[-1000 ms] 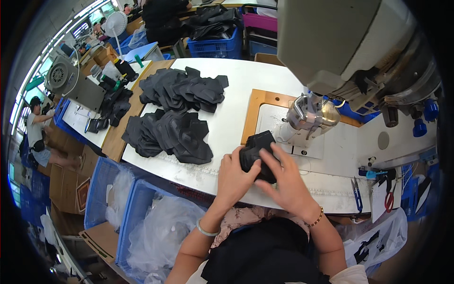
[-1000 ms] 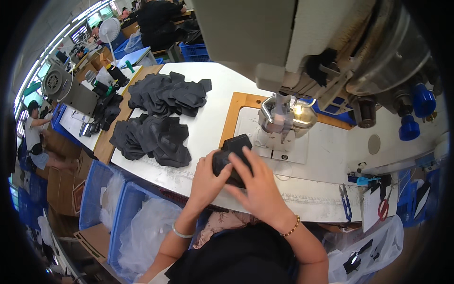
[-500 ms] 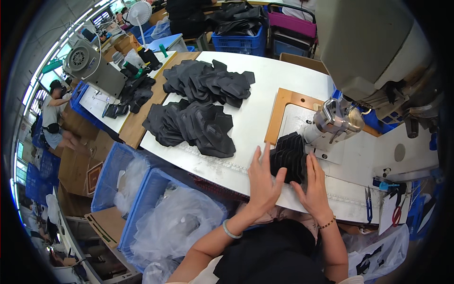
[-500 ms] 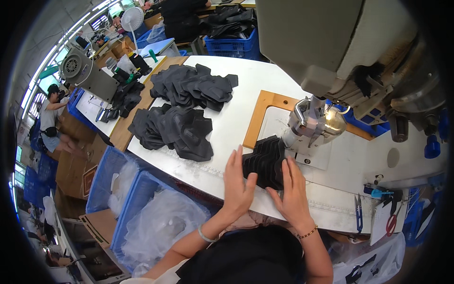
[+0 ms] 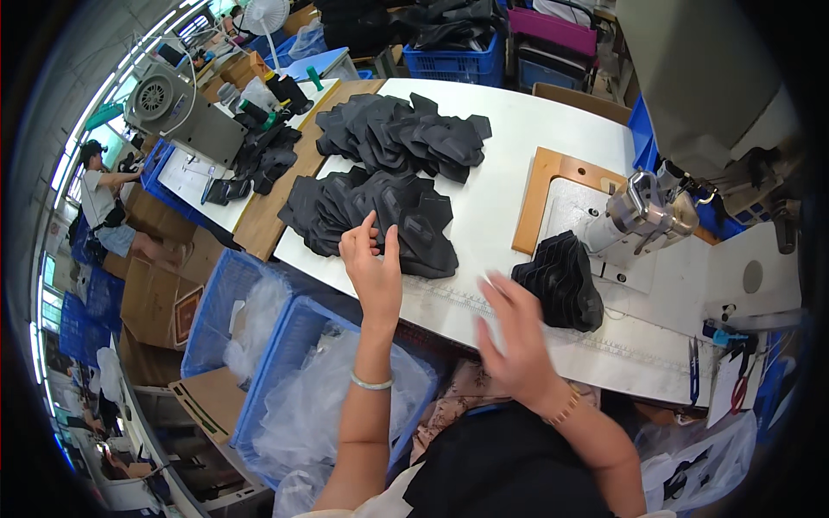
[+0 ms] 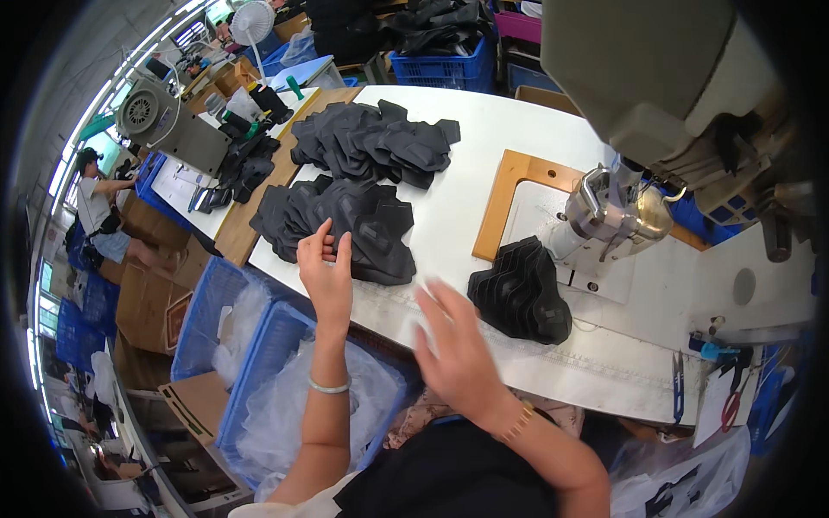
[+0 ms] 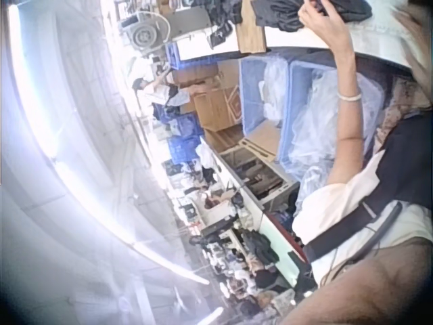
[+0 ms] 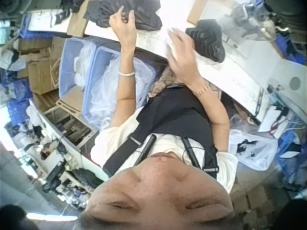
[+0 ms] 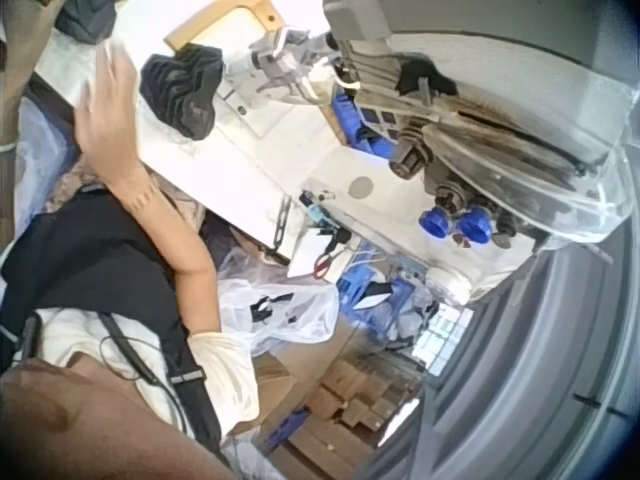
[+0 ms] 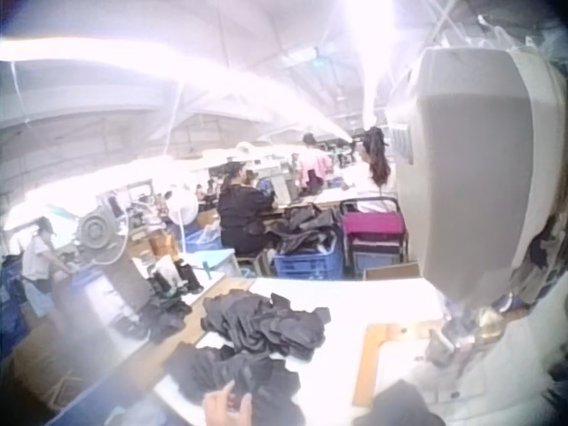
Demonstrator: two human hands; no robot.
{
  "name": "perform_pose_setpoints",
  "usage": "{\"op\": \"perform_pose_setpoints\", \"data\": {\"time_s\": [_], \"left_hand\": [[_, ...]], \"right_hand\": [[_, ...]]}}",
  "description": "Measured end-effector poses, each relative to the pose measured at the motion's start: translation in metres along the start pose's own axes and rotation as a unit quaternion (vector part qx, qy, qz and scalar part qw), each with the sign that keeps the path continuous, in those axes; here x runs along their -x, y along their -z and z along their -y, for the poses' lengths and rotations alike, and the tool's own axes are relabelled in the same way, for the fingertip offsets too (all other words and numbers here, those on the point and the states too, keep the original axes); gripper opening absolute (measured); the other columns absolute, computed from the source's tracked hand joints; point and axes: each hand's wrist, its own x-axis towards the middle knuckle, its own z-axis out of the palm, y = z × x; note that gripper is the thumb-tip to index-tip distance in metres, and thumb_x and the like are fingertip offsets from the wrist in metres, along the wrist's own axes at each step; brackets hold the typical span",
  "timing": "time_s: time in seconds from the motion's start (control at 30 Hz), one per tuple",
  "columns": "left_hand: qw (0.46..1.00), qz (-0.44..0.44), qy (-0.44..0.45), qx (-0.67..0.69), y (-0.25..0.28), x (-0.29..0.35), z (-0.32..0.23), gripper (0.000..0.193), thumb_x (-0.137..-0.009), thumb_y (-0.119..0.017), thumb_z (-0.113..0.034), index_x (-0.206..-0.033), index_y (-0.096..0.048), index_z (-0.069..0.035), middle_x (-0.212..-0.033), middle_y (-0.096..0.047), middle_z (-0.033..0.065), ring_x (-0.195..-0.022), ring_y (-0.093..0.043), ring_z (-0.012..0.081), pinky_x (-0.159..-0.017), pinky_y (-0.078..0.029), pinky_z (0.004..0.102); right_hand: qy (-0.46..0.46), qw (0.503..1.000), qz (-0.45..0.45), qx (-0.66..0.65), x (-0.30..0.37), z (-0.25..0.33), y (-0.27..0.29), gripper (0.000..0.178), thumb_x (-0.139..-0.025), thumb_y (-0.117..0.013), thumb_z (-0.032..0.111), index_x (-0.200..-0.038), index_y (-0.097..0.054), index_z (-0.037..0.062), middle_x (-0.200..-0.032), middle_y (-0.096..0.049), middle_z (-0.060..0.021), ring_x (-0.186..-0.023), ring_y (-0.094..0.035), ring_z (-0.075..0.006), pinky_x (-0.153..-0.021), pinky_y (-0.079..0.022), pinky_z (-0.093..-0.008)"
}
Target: The person sorts and stacks black shoe uppers by hand, taking them from a plastic bin and placing them onto a workbench.
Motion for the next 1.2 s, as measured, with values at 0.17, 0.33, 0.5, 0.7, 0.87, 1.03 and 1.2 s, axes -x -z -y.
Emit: {"op": "perform_pose_setpoints", "data": {"time_s": [0.17,0.33,0.5,0.7,0.87,1.03,1.2], "left_hand": [[0.995,0.049,0.064,0.054,-0.006,-0.011,0.002,0.028,-0.082,-0.070,-0.015,-0.103,-0.061,0.001,-0.086,-0.053,0.0075,-0.081,-0.050,0.0194,-0.071,-0.044,0.0312],[0.997,0.050,0.042,0.028,-0.003,-0.009,0.008,0.018,-0.081,-0.069,-0.012,-0.090,-0.060,0.000,-0.096,-0.051,0.0104,-0.092,-0.049,0.0223,-0.076,-0.043,0.0321],[1.000,0.002,-0.021,0.013,-0.006,-0.006,0.006,0.015,-0.080,-0.069,-0.010,-0.087,-0.059,0.000,-0.109,-0.049,0.0116,-0.100,-0.048,0.0228,-0.079,-0.042,0.0303],[0.984,0.001,-0.152,-0.096,-0.008,0.002,0.004,0.022,-0.076,-0.070,-0.007,-0.096,-0.062,-0.002,-0.108,-0.056,0.0083,-0.104,-0.048,0.0266,-0.087,-0.037,0.0396],[0.987,0.053,-0.149,-0.005,-0.004,0.002,0.013,0.026,-0.074,-0.071,-0.001,-0.099,-0.063,-0.001,-0.105,-0.057,0.0079,-0.098,-0.052,0.0257,-0.085,-0.041,0.0341],[0.998,-0.023,-0.056,-0.010,-0.013,-0.003,0.002,0.033,-0.077,-0.072,-0.007,-0.109,-0.062,-0.004,-0.109,-0.055,0.0106,-0.106,-0.047,0.0276,-0.090,-0.040,0.0351],[0.991,-0.012,-0.080,-0.108,-0.017,0.001,-0.002,0.042,-0.081,-0.068,-0.007,-0.120,-0.054,-0.002,-0.125,-0.052,0.0118,-0.116,-0.044,0.0300,-0.096,-0.037,0.0398]], "right_hand": [[-0.102,0.994,0.046,0.004,-0.063,-0.045,-0.097,0.063,-0.086,-0.062,0.013,-0.137,-0.029,-0.0052,-0.135,-0.032,-0.0335,-0.124,-0.038,-0.0460,-0.103,-0.035,-0.0454],[-0.115,0.986,0.094,-0.078,-0.058,-0.049,-0.105,0.061,-0.090,-0.056,0.012,-0.140,-0.026,-0.0047,-0.137,-0.030,-0.0353,-0.128,-0.033,-0.0469,-0.105,-0.033,-0.0442],[-0.136,0.979,0.025,-0.151,-0.067,-0.037,-0.096,0.054,-0.094,-0.044,0.007,-0.141,-0.022,-0.0071,-0.139,-0.031,-0.0327,-0.131,-0.032,-0.0424,-0.106,-0.032,-0.0412],[-0.191,0.968,-0.017,-0.162,-0.088,-0.036,-0.114,0.057,-0.095,-0.048,0.016,-0.139,-0.022,-0.0082,-0.136,-0.037,-0.0313,-0.125,-0.042,-0.0395,-0.100,-0.037,-0.0391],[-0.299,0.941,0.033,-0.151,-0.109,-0.031,-0.097,0.064,-0.090,-0.052,0.012,-0.145,-0.019,0.0035,-0.119,-0.050,-0.0312,-0.082,-0.061,-0.0437,-0.070,-0.052,-0.0436],[-0.195,0.980,-0.016,-0.045,-0.097,-0.051,-0.090,0.057,-0.086,-0.051,0.002,-0.140,-0.035,0.0101,-0.117,-0.049,-0.0323,-0.077,-0.061,-0.0432,-0.071,-0.052,-0.0444],[-0.160,0.985,-0.022,-0.053,-0.096,-0.050,-0.095,0.029,-0.088,-0.057,0.015,-0.112,-0.056,-0.0011,-0.110,-0.050,-0.0311,-0.082,-0.060,-0.0441,-0.073,-0.052,-0.0420]]}}
